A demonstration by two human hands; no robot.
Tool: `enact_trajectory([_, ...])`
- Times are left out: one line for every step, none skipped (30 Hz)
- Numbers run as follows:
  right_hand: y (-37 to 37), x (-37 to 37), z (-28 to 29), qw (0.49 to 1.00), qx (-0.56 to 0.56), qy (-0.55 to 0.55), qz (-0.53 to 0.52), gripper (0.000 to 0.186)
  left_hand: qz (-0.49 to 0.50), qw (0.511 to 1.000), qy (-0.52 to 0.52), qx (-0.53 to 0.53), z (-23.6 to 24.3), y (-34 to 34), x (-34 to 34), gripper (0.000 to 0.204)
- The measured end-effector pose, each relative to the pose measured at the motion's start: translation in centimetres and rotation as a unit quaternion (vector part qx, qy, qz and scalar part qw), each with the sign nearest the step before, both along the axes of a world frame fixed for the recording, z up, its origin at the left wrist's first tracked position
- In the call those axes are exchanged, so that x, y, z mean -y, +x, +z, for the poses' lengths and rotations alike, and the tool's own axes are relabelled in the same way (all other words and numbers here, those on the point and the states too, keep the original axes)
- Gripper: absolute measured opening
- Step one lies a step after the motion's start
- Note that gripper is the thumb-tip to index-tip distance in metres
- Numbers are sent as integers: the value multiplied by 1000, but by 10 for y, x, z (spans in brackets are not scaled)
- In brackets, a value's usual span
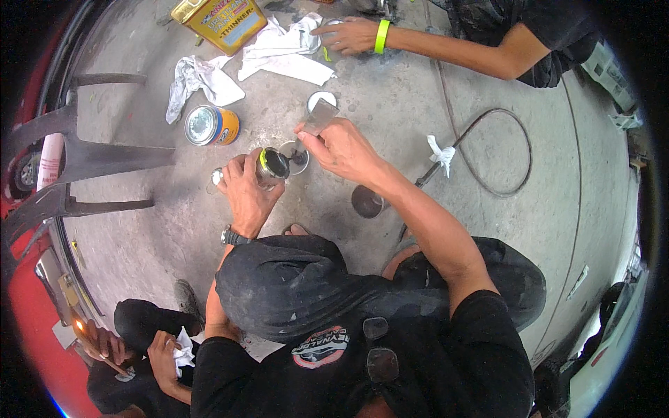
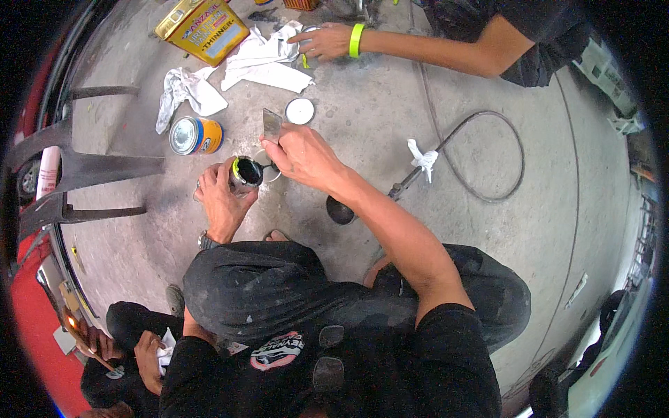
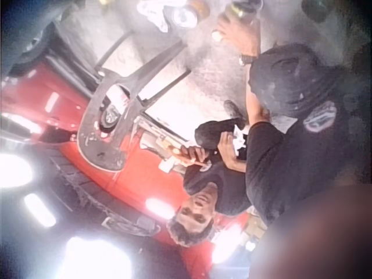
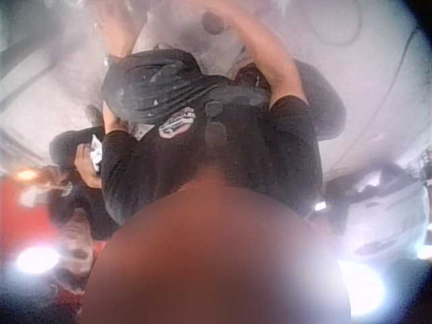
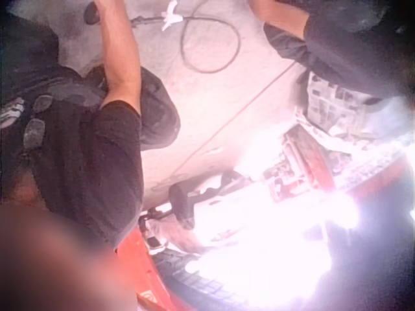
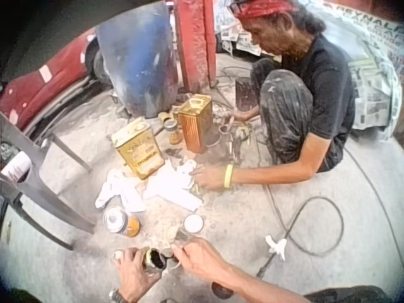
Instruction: The person sits on the floor and mixes paint from a small can into a spray gun cup using a metal strip. They scrape the sides of the can to transfer the paint and then pour the mixture into the cup.
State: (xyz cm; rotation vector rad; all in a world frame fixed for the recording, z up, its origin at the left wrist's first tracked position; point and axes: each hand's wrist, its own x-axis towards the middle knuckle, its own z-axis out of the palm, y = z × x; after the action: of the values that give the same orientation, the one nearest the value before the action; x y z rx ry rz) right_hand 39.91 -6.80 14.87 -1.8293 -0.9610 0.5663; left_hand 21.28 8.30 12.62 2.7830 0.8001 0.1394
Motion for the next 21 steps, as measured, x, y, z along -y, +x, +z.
enact_trajectory([0, 0, 1, 1000, -7, -11, -1, 42, 4, 1000, -3, 1, -1, 0, 0, 80])
enact_trajectory([0, 0, 1, 1000, -6, -3, -2, 41, 9, 1000, -6, 1, 0, -1, 0, 80])
enact_trajectory([-1, 0, 1, 1000, -4, 5, -2, 41, 14, 1000, -9, 0, 0, -1, 1, 80])
enact_trajectory([-1, 0, 0, 1000, -3, 13, -2, 40, 10, 1000, -8, 4, 1, -1, 0, 80])
enact_trajectory([-2, 0, -1, 1000, -2, 19, -5, 40, 5, 1000, -6, 7, 2, -1, 0, 80])
enact_trajectory([-2, 0, -1, 1000, -1, 24, -7, 39, 0, 1000, -5, 10, 2, -1, 0, 80])
enact_trajectory([-3, 0, -1, 1000, -1, 30, -9, 39, -4, 1000, -6, 6, 4, -1, 0, 80])
enact_trajectory([-3, -1, 0, 1000, -1, 19, -5, 38, -8, 1000, -5, 3, 5, 0, 0, 80])
enact_trajectory([-2, -1, 2, 1000, -2, 8, -1, 38, -13, 1000, -5, -1, 7, 0, 0, 80])
enact_trajectory([-2, -1, 4, 1000, -2, -3, 2, 38, -13, 1000, -4, -6, 8, 1, 0, 80])
enact_trajectory([-2, -2, 3, 1000, 3, 5, 1, 38, -14, 1000, -3, -11, 9, 1, 0, 80])
enact_trajectory([-3, -2, 3, 1000, 9, 12, -1, 38, -14, 1000, -2, -16, 10, 2, 0, 80])
enact_trajectory([-3, -2, 2, 1000, 15, 20, -2, 38, -15, 1000, -2, -17, 10, 2, 0, 80])
enact_trajectory([-3, -2, 3, 1000, 11, 5, 1, 38, -17, 1000, -2, -18, 11, 3, 1, 81])
enact_trajectory([-2, -2, 4, 1000, 7, -9, 5, 39, -19, 1000, -2, -20, 11, 4, 1, 81])
enact_trajectory([-2, -1, 5, 1000, 4, -24, 9, 39, -20, 1000, 0, -20, 12, 5, 2, 81])
enact_trajectory([-2, -1, 3, 1000, 6, -14, 6, 40, -20, 1000, 2, -22, 13, 5, 2, 81])
enact_trajectory([-2, -2, 1, 1000, 8, -4, 3, 40, -20, 1000, 4, -23, 14, 5, 3, 82])
enact_trajectory([-3, -2, 0, 1000, 11, 5, 0, 41, -23, 1000, 10, -17, 14, 5, 3, 81])
enact_trajectory([-3, -2, -1, 1000, 15, 9, 1, 41, -26, 999, 16, -10, 14, 5, 3, 80])
enact_trajectory([-3, -3, -1, 1000, 20, 13, 1, 42, -29, 999, 22, -4, 14, 5, 3, 80])
